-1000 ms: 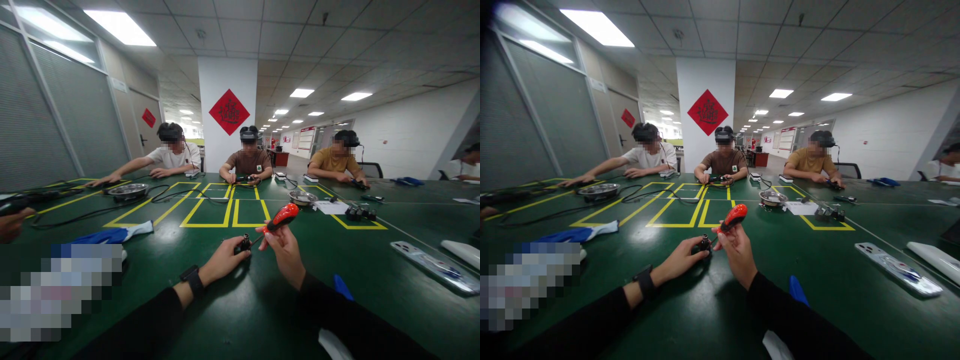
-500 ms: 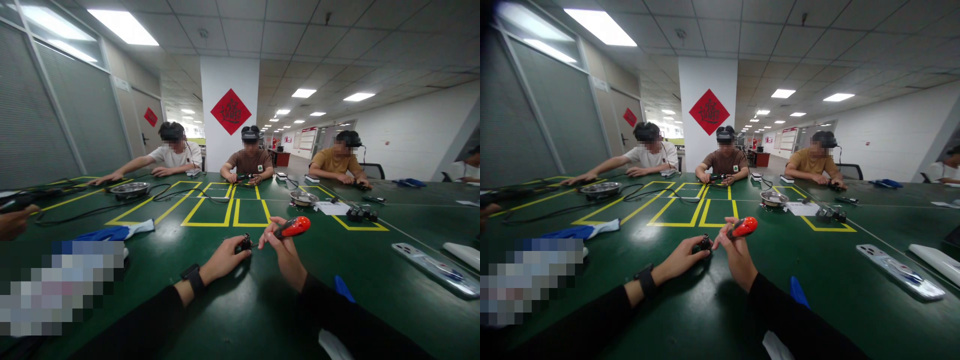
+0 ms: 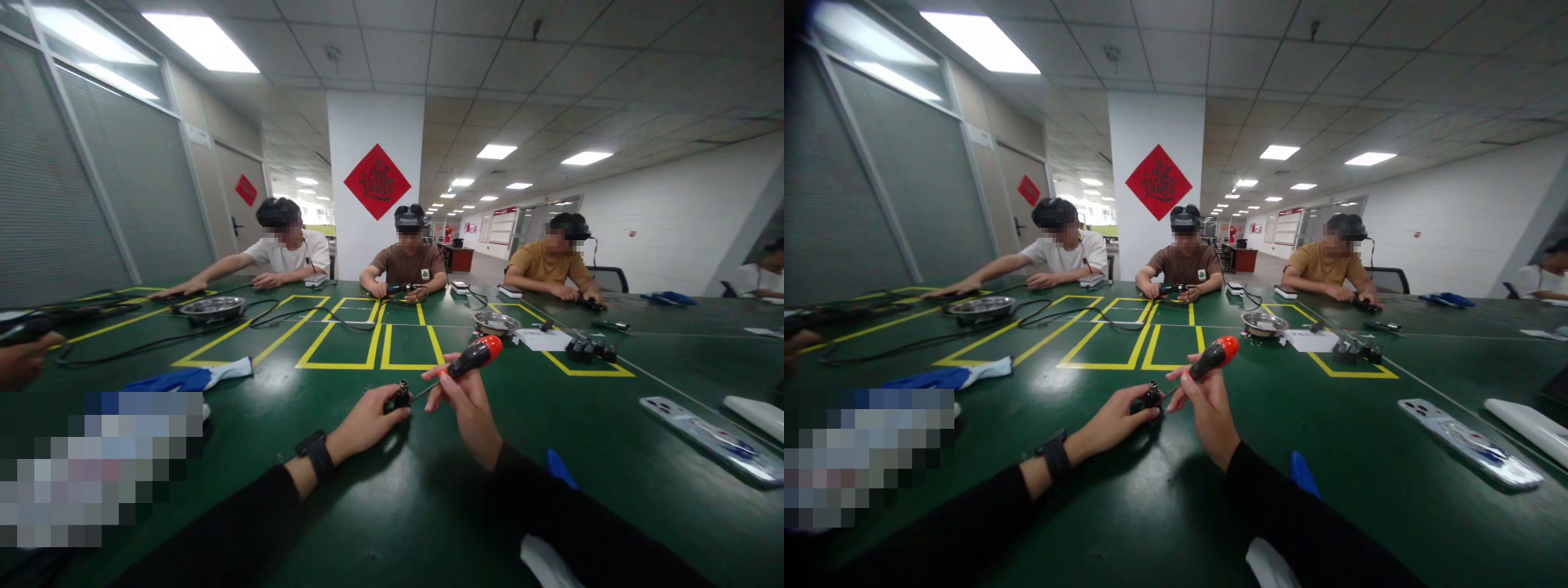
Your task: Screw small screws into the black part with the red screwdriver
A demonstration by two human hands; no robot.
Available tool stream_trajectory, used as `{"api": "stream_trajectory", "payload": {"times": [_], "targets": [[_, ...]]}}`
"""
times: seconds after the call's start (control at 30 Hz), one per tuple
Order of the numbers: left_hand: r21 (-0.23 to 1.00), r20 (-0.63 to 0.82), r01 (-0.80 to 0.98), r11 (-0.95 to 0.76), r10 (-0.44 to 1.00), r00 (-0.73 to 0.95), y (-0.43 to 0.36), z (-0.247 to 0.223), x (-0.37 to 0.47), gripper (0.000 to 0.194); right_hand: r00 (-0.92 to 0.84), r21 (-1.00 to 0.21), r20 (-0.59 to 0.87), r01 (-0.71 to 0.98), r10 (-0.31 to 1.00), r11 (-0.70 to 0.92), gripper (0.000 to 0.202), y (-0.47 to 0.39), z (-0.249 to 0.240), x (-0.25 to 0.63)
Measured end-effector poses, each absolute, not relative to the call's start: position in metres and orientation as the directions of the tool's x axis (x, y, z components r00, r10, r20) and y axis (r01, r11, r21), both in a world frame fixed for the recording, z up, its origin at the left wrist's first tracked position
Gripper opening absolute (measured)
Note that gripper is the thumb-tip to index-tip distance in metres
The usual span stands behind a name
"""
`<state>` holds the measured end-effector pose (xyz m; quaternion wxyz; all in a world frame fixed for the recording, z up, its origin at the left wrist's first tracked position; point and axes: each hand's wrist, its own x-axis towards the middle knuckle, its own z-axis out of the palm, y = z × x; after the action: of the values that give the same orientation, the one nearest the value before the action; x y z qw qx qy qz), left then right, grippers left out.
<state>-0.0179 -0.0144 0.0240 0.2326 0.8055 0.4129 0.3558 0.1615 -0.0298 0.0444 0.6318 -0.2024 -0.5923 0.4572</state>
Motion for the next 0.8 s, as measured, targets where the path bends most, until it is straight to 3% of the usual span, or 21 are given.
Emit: {"api": "stream_trajectory", "payload": {"times": [0.8], "targets": [[0.659, 0.394, 0.504, -0.559, 0.827, 0.401, -0.013, 0.0221, -0.0184, 0.026, -0.062, -0.831, 0.509, -0.296, 0.858, 0.472, 0.029, -0.0286, 0.0442, 0.1584]]}}
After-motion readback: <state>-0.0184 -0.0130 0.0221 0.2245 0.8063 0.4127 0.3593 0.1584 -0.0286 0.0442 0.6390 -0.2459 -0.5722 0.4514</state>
